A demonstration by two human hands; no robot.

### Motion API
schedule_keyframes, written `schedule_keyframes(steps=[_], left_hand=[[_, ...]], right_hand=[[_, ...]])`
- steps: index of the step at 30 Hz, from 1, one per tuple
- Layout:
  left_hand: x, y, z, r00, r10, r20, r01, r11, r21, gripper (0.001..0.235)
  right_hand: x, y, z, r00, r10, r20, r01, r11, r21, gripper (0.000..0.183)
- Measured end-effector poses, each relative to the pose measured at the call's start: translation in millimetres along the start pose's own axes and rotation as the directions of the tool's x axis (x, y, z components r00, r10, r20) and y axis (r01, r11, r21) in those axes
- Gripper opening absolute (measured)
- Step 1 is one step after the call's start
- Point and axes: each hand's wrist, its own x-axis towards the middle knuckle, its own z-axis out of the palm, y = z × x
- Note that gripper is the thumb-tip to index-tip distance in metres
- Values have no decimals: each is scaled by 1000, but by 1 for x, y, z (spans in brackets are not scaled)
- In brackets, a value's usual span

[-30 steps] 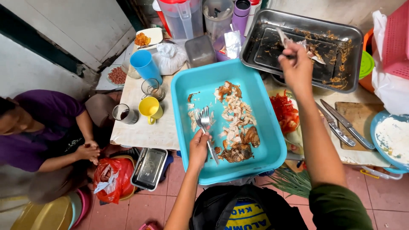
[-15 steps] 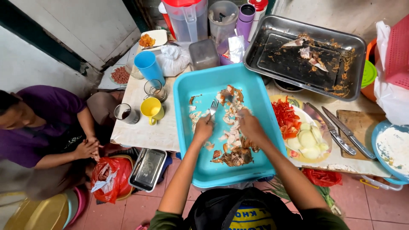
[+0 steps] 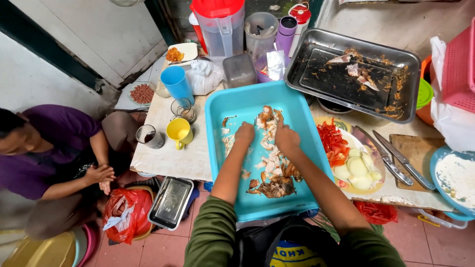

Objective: Shredding cooked chicken by hand and with a fork into a plastic basin.

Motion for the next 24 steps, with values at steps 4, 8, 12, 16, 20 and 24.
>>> schedule_keyframes(steps=[4,8,12,16,20,24], left_hand=[[-48,-3,-43,993,81,85,-85,995,52,46],[-111,-2,-106,992,7,125,-10,1000,19,47],[-119,-12,-144,995,99,7,-99,982,159,36],[-119,11,-136,984,174,38,-178,968,179,30],[-108,30,-128,988,136,74,-149,965,217,38],[-89,26,-114,992,113,51,-123,947,296,38]], right_hand=[[23,12,29,995,-99,-22,98,995,-21,32],[10,19,13,914,-371,-163,333,917,-220,37],[-15,23,-19,856,-470,-214,431,879,-205,48],[-7,29,2,856,-461,-234,400,877,-266,42],[-22,20,0,900,-384,-205,302,891,-340,31],[-37,-4,-4,943,-334,-9,324,920,-220,44]])
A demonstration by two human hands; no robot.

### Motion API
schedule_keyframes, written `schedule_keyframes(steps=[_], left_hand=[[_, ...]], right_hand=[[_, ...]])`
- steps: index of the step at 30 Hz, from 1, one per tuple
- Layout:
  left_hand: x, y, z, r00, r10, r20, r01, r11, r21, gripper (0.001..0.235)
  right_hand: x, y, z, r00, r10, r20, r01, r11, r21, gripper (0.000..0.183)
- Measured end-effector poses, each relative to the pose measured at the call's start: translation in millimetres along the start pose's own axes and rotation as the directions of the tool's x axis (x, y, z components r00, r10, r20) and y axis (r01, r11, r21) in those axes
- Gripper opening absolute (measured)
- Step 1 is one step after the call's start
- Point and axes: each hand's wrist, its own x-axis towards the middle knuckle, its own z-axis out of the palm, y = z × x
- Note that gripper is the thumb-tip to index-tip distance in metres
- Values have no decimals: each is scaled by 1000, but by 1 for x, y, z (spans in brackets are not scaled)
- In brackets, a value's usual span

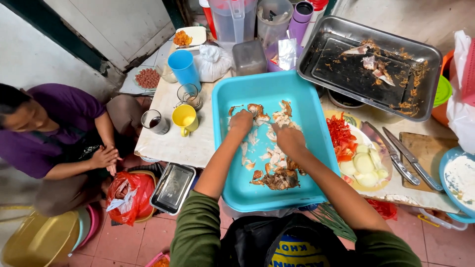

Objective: Shredding cooked chicken by hand and with a fork into a plastic basin.

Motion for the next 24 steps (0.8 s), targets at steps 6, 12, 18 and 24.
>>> schedule_keyframes(steps=[6,12,18,24], left_hand=[[9,1,2,1000,11,3,-11,999,34,35],[20,11,6,1000,29,-1,-29,997,68,37],[28,21,7,999,38,1,-38,989,142,32],[44,26,31,999,47,-20,-43,987,153,30]], right_hand=[[77,6,88,935,-89,-343,-12,959,-281,20],[138,5,116,942,-166,-291,30,907,-420,20],[119,18,142,958,-188,-215,150,972,-180,41],[75,4,139,994,-26,-110,30,999,35,51]])
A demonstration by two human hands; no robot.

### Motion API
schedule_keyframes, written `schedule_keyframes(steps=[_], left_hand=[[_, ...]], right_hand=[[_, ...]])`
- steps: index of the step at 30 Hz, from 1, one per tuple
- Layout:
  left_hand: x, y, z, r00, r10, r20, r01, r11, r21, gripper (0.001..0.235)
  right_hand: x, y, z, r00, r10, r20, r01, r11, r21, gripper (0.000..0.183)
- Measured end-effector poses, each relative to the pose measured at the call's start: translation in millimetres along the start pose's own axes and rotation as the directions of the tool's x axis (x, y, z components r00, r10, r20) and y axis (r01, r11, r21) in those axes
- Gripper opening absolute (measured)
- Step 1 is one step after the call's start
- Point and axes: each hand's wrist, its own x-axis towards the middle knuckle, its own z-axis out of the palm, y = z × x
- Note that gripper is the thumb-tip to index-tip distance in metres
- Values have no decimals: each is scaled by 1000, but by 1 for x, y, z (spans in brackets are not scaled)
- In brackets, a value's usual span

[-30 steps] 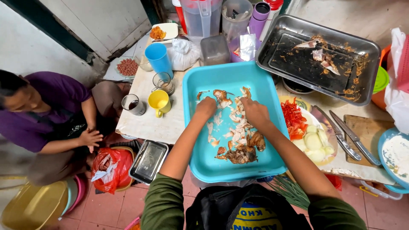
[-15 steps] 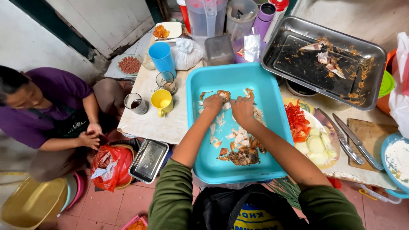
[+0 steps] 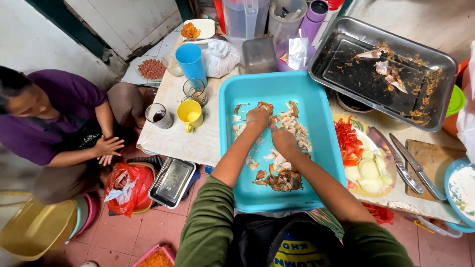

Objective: Shredding cooked chicken by hand and with a fork into a plastic basin.

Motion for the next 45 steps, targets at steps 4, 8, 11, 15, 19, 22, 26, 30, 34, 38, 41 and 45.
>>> schedule_keyframes(steps=[4,8,11,15,19,22,26,30,34,38,41,45], left_hand=[[-6,-2,-8,1000,7,-2,-7,999,42,30],[-14,-3,-10,998,-17,56,18,1000,-17,31],[-4,-9,-8,998,-29,52,32,998,-48,34],[-7,-13,-5,998,-33,49,37,995,-91,34],[-19,-7,-12,997,-61,56,68,989,-135,36],[-13,1,3,998,-58,13,59,993,-106,32],[-17,1,1,997,-69,27,71,993,-90,33],[-16,0,-1,992,-126,29,129,977,-169,40],[-24,2,-4,996,-94,13,95,989,-113,36],[-32,0,-13,998,-66,11,67,992,-105,35],[-34,2,-18,998,-69,-6,68,992,-102,36],[-12,-1,15,993,-116,-24,112,985,-134,37]], right_hand=[[-19,-6,13,999,-9,50,7,999,43,47],[-44,-10,-42,995,-2,99,1,1000,17,45],[-34,-4,-87,988,14,152,-21,999,43,44],[2,8,-87,996,84,4,-84,996,-39,36],[-4,-8,-54,997,33,65,-31,999,-18,41],[-28,-21,-50,997,54,61,-53,998,-26,45],[-37,-10,-24,996,41,80,-39,999,-33,40],[-43,7,-12,991,18,136,-20,1000,9,37],[-65,3,-59,982,0,190,0,1000,-2,35],[-26,4,-92,991,44,128,-45,999,11,38],[10,21,-34,997,67,25,-66,997,-36,35],[-28,13,14,998,49,44,-47,998,-33,33]])
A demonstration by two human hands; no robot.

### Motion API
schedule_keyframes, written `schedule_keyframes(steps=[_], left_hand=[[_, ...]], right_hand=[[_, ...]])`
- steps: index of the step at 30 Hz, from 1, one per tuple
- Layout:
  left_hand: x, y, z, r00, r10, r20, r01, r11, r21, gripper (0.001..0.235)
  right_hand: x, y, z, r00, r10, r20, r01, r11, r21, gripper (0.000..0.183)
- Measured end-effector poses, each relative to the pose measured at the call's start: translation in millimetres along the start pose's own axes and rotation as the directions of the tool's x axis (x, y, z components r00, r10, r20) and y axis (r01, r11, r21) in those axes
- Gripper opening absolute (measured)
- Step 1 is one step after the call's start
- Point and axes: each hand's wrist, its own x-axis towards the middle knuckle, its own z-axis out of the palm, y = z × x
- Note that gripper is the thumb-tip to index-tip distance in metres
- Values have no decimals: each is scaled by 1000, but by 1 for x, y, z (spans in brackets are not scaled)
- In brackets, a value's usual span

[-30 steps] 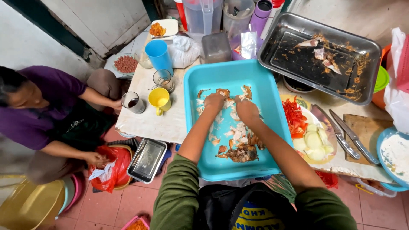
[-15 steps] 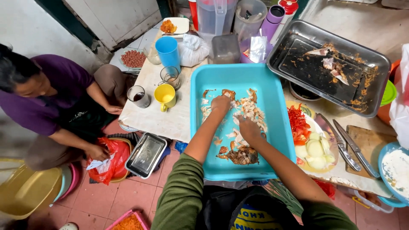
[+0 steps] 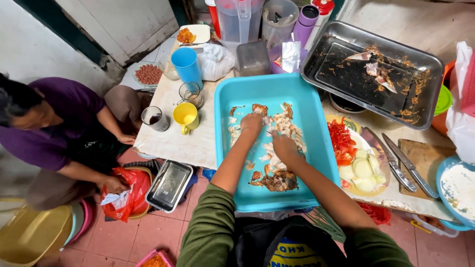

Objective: Shredding cooked chicken by hand and with a fork into a plastic basin.

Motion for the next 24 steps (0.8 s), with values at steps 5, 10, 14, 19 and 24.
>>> schedule_keyframes(steps=[5,10,14,19,24], left_hand=[[-2,1,-24,999,21,-24,-21,999,28,36],[-6,-3,-7,997,55,-52,-52,997,55,32],[-10,1,-11,998,50,-45,-48,998,47,33],[-6,5,3,999,19,-46,-17,999,37,34],[-3,8,-3,997,18,-71,-14,998,67,32]], right_hand=[[-26,-6,-101,998,-33,61,33,999,-5,28],[32,6,-113,1000,14,-6,-14,994,-105,27],[43,-4,-109,975,-140,-172,93,962,-258,30],[22,5,-119,989,-112,-100,89,974,-211,27],[6,29,-109,995,10,97,-2,997,-80,28]])
